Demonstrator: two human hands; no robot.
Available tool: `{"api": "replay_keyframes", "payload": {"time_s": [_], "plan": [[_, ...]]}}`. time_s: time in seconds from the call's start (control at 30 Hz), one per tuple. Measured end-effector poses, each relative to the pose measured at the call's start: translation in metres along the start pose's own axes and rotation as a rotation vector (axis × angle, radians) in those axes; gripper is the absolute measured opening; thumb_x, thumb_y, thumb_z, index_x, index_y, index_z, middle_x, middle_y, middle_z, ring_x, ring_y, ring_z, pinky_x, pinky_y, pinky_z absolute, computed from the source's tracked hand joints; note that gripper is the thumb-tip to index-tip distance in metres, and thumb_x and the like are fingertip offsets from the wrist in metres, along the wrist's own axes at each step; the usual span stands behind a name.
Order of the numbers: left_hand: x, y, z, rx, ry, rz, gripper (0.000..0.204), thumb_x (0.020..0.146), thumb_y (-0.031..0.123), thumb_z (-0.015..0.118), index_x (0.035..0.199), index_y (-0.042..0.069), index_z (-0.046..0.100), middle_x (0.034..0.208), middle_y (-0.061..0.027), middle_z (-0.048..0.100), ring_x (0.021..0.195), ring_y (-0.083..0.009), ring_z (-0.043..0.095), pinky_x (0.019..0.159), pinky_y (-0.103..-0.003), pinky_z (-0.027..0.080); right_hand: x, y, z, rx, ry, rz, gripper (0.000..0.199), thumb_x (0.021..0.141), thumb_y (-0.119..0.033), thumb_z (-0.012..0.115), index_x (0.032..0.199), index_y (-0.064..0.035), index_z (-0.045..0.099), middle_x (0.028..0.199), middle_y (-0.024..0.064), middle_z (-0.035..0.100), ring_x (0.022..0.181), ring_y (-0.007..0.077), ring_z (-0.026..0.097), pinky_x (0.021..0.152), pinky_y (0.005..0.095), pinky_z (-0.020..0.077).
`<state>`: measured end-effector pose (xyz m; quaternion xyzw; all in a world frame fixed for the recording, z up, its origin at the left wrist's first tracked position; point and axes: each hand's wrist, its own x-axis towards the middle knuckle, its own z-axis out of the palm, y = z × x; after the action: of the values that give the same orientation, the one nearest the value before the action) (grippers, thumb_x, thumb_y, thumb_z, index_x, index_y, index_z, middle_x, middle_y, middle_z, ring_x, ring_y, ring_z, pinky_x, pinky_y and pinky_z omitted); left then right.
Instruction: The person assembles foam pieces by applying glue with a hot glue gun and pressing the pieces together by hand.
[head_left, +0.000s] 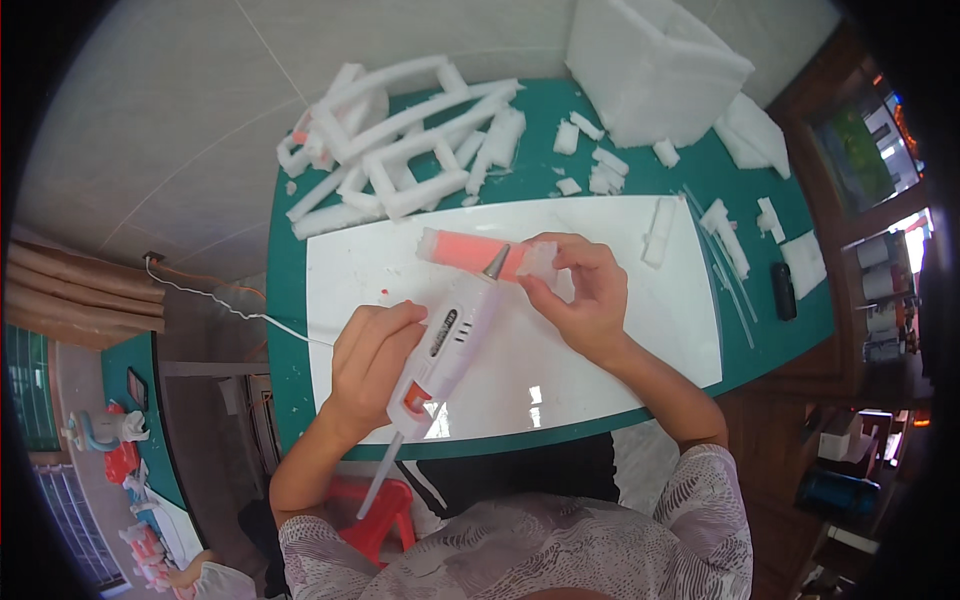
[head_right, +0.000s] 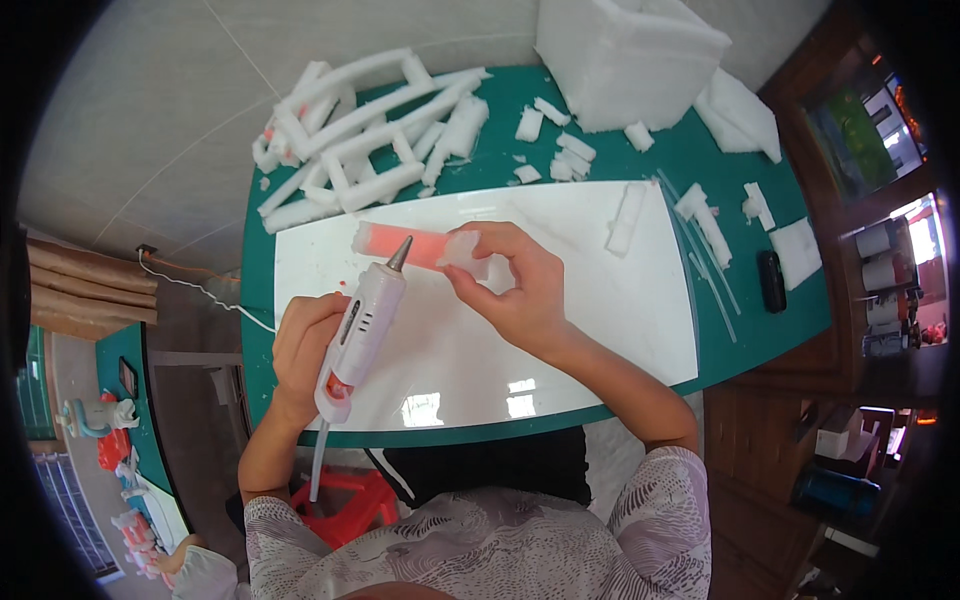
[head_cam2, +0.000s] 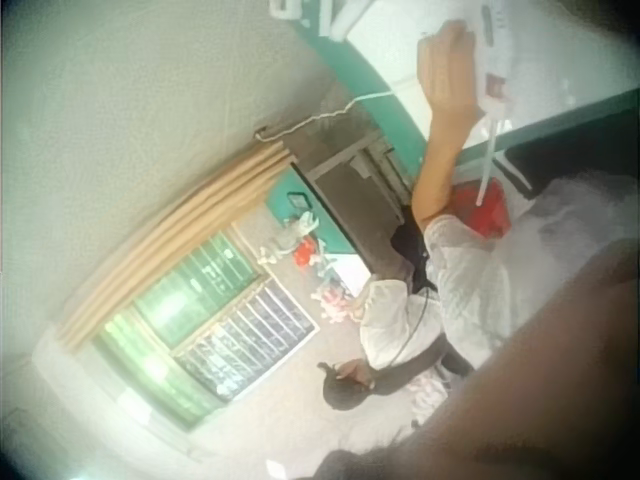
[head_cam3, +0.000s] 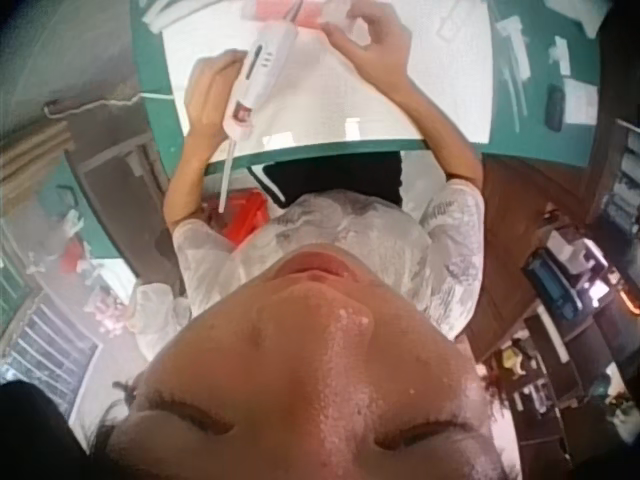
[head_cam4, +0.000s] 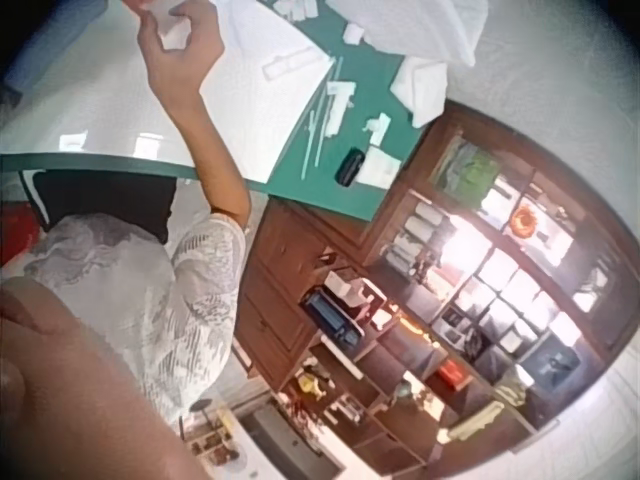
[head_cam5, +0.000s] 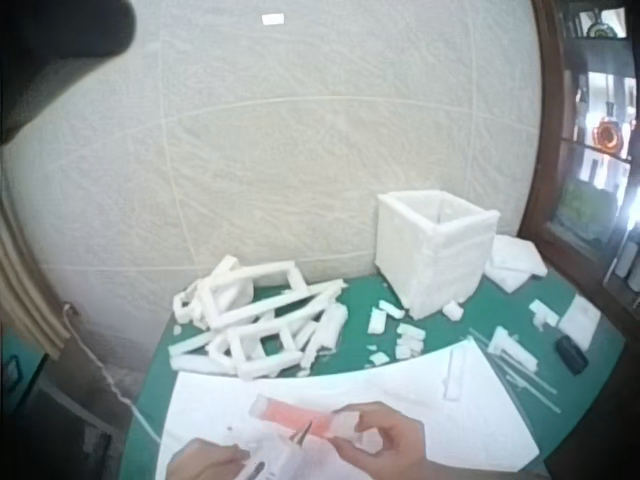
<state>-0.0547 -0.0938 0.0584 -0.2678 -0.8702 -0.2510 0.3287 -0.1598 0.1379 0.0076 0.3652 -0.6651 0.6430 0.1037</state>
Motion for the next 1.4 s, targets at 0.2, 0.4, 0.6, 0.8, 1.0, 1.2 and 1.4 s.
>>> {"api": "replay_keyframes", "payload": {"time_s": [0.2, 0.4, 0.6, 0.8, 1.0, 1.2, 1.4], "plan": [[-0.007, -0.003, 0.024, 0.001, -0.010, 0.024, 0.037, 0.058, 0.009, 0.071, 0.090, -0.008, 0.063, 0.099, -0.0194, 0.064, 0.074, -0.0310, 0.061, 0.062, -0.036, 0.050, -0.003, -0.008, -0.009, -0.156, -0.047, -0.155, 0.046, 0.072, 0.012, 0.074, 0.104, -0.0071, 0.047, 0.113, 0.0241, 0.063, 0.100, 0.0301, 0.063, 0.082, 0.0383, 0.0509], [-0.014, -0.004, 0.032, -0.072, -0.039, 0.001, 0.036, 0.058, 0.008, 0.072, 0.090, -0.007, 0.063, 0.098, -0.0190, 0.064, 0.073, -0.0306, 0.061, 0.061, -0.035, 0.050, -0.007, -0.002, -0.014, -0.231, -0.052, -0.256, 0.049, 0.068, 0.013, 0.075, 0.104, -0.0078, 0.048, 0.111, 0.0247, 0.064, 0.098, 0.0328, 0.064, 0.080, 0.0379, 0.0512], [-0.014, -0.005, 0.034, -0.099, -0.067, -0.005, 0.035, 0.060, 0.007, 0.073, 0.090, -0.007, 0.063, 0.098, -0.0189, 0.064, 0.072, -0.0300, 0.061, 0.061, -0.035, 0.050, -0.003, -0.002, -0.013, -0.243, 0.008, -0.311, 0.045, 0.064, 0.006, 0.082, 0.097, -0.0075, 0.055, 0.108, 0.0195, 0.066, 0.093, 0.0334, 0.065, 0.075, 0.0350, 0.0551], [-0.013, -0.006, 0.035, -0.106, -0.074, -0.005, 0.035, 0.060, 0.008, 0.073, 0.091, -0.007, 0.063, 0.098, -0.0187, 0.064, 0.072, -0.0300, 0.060, 0.061, -0.035, 0.050, -0.003, -0.002, -0.015, -0.297, -0.069, -0.287, 0.050, 0.067, 0.011, 0.077, 0.104, -0.0080, 0.049, 0.111, 0.0245, 0.064, 0.097, 0.0344, 0.064, 0.079, 0.0384, 0.0520], [-0.015, -0.006, 0.034, -0.105, -0.069, -0.004, 0.035, 0.060, 0.008, 0.072, 0.090, -0.007, 0.062, 0.098, -0.0190, 0.063, 0.072, -0.0300, 0.060, 0.061, -0.035, 0.050, -0.003, -0.005, -0.014, -0.301, -0.084, -0.281, 0.050, 0.068, 0.011, 0.077, 0.104, -0.0078, 0.049, 0.110, 0.0245, 0.064, 0.097, 0.0341, 0.065, 0.079, 0.0381, 0.0518], [-0.012, -0.005, 0.035, -0.120, -0.082, -0.004, 0.036, 0.060, 0.008, 0.072, 0.091, -0.007, 0.061, 0.097, -0.0189, 0.063, 0.071, -0.0301, 0.059, 0.061, -0.035, 0.049, -0.004, -0.004, -0.015, -0.297, -0.075, -0.265, 0.048, 0.069, 0.011, 0.077, 0.103, -0.0076, 0.049, 0.110, 0.0243, 0.065, 0.097, 0.0339, 0.065, 0.080, 0.0380, 0.0517], [-0.013, -0.005, 0.035, -0.142, -0.079, -0.018, 0.036, 0.060, 0.006, 0.073, 0.091, -0.007, 0.061, 0.098, -0.0191, 0.063, 0.072, -0.0306, 0.060, 0.061, -0.036, 0.049, -0.003, -0.005, -0.013, -0.291, -0.063, -0.262, 0.047, 0.069, 0.010, 0.077, 0.102, -0.0075, 0.049, 0.109, 0.0240, 0.065, 0.097, 0.0335, 0.065, 0.079, 0.0374, 0.0521]]}}
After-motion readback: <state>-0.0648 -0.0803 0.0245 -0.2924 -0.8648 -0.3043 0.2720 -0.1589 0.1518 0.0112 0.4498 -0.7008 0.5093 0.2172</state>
